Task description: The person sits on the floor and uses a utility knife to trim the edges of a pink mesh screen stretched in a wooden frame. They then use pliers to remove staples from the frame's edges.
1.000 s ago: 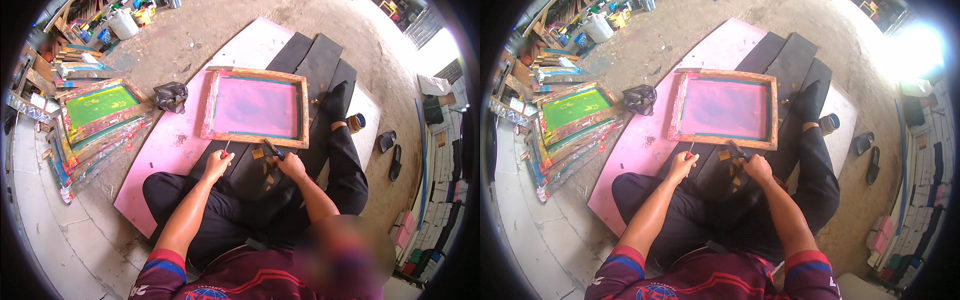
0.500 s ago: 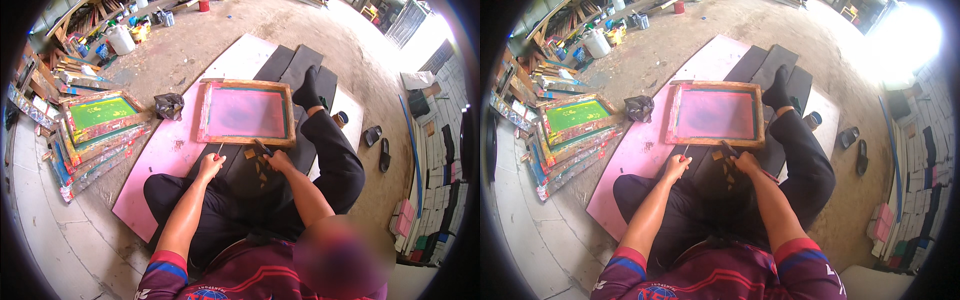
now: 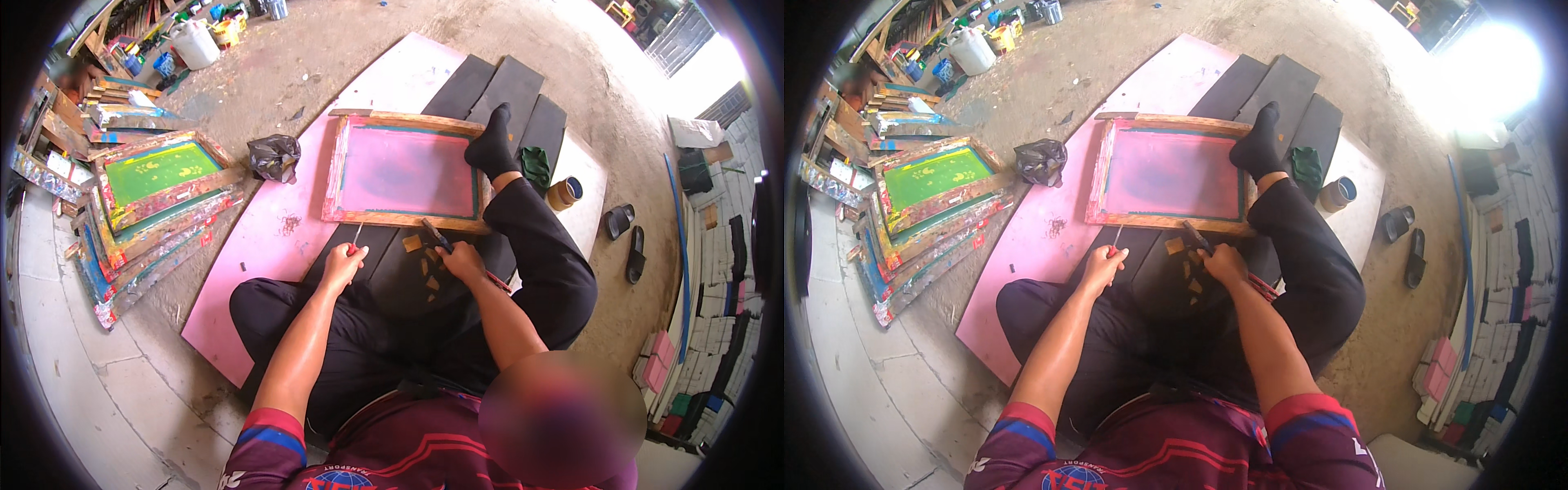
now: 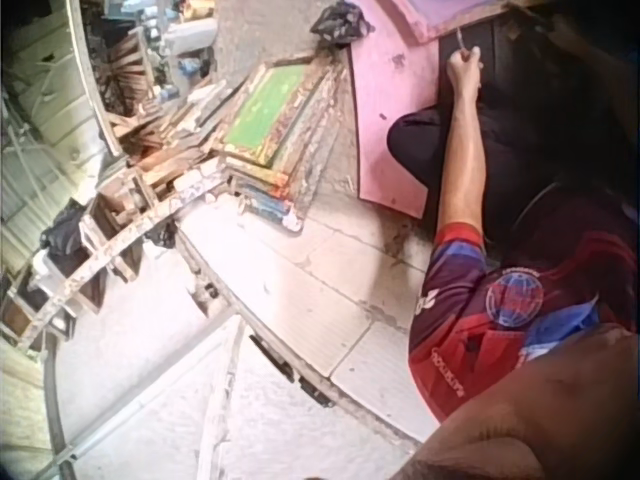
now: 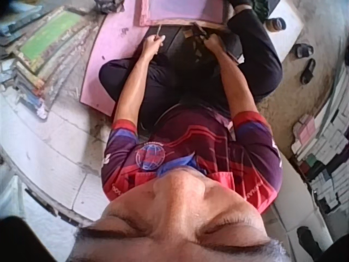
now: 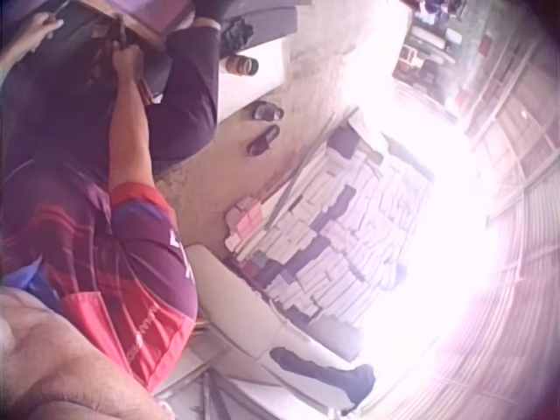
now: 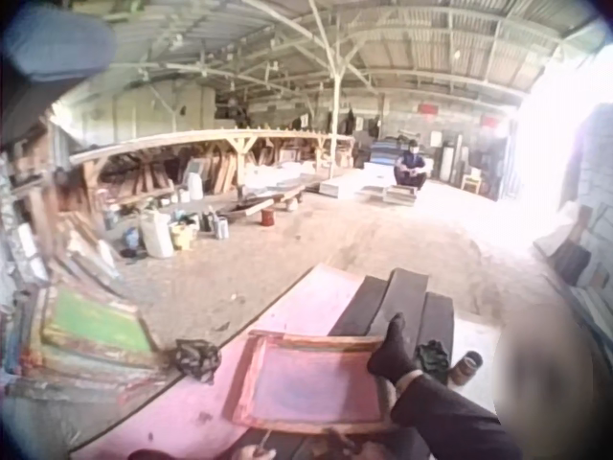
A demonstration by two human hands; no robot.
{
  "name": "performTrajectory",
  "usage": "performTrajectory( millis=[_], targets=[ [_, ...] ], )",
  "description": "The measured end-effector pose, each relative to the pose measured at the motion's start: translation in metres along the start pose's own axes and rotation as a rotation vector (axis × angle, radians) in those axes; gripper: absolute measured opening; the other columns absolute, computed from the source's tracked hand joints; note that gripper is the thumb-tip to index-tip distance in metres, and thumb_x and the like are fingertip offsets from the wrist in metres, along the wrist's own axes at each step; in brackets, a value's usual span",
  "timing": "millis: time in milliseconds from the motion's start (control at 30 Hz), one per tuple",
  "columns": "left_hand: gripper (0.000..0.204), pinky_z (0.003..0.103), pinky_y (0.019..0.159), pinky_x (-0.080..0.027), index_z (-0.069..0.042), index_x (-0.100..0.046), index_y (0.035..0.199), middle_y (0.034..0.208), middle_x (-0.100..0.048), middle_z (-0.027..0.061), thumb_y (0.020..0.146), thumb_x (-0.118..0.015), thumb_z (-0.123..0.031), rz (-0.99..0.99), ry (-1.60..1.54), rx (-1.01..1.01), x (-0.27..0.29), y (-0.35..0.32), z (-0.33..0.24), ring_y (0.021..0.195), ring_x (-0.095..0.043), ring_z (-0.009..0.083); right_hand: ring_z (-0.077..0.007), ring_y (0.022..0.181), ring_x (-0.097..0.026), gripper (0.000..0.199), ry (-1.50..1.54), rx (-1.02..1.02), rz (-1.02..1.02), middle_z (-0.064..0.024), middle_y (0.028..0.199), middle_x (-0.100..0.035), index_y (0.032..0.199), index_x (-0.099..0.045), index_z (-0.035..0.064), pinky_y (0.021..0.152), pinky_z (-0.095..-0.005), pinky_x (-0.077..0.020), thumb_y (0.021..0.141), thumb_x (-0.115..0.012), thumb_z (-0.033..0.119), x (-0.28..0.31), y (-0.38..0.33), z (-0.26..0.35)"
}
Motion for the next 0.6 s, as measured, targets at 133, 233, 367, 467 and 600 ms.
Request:
performTrajectory(
  millis=[133,233,367,467,600],
  targets=[
    [0.033,0.03,0.04,-0.041,-0.004,-0.065,0.086,0.069,-0.066,0.0028,0.096,-0.076,-0.033,0.031,-0.035,0.024,-0.005,0.003,0.005,0.047,-0.051,0.0094,-0.0398,0.099,-0.074,0.051,0.011,0.012,-0.041,-0.0215,0.097,-0.077,0.103,-0.078,0.002,0.089,-0.0498,-0.0569,0.096,-0.068,0.052,0.002,-0.007,0.004],
    [0.03,0.027,0.038,-0.038,-0.004,-0.065,0.088,0.07,-0.065,0.0026,0.097,-0.075,-0.031,0.06,-0.109,0.035,-0.012,0.005,-0.001,0.045,-0.048,0.0067,-0.0452,0.095,-0.072,0.054,-0.025,0.065,-0.16,-0.0263,0.093,-0.075,0.097,-0.076,0.0004,0.084,-0.0532,-0.0566,0.096,-0.067,0.054,-0.002,-0.004,-0.002],
    [0.027,0.025,0.037,-0.037,-0.004,-0.065,0.091,0.071,-0.064,0.002,0.098,-0.074,-0.029,0.1,-0.184,0.05,-0.019,0.004,-0.002,0.045,-0.046,0.005,-0.0469,0.088,-0.072,0.053,-0.086,0.111,-0.245,-0.0257,0.087,-0.074,0.092,-0.074,0.0017,0.079,-0.0553,-0.0569,0.096,-0.066,0.054,-0.001,-0.009,0.001],
    [0.026,0.024,0.037,-0.037,-0.005,-0.065,0.092,0.071,-0.064,0.0018,0.099,-0.074,-0.028,0.114,-0.207,0.063,-0.021,0.004,-0.004,0.045,-0.046,0.0046,-0.0448,0.084,-0.072,0.048,-0.152,0.172,-0.338,-0.0231,0.081,-0.073,0.09,-0.073,0.004,0.076,-0.055,-0.0571,0.096,-0.067,0.052,0.007,-0.01,0.009],
    [0.026,0.023,0.038,-0.037,-0.004,-0.067,0.099,0.079,-0.065,0.0035,0.1,-0.073,-0.03,0.142,-0.23,0.091,-0.025,0.006,-0.004,0.045,-0.045,0.0042,-0.041,0.079,-0.073,0.041,-0.143,0.366,-0.443,-0.0195,0.078,-0.073,0.091,-0.073,0.0074,0.072,-0.0522,-0.0572,0.093,-0.072,0.048,0.035,-0.012,0.032]
  ],
)
Point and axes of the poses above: each hand's wrist, its own y-axis towards the middle knuckle, its own x-axis out of the back of the hand, z = x × y, the point moved 10 cm from there along y, towards the middle knuckle
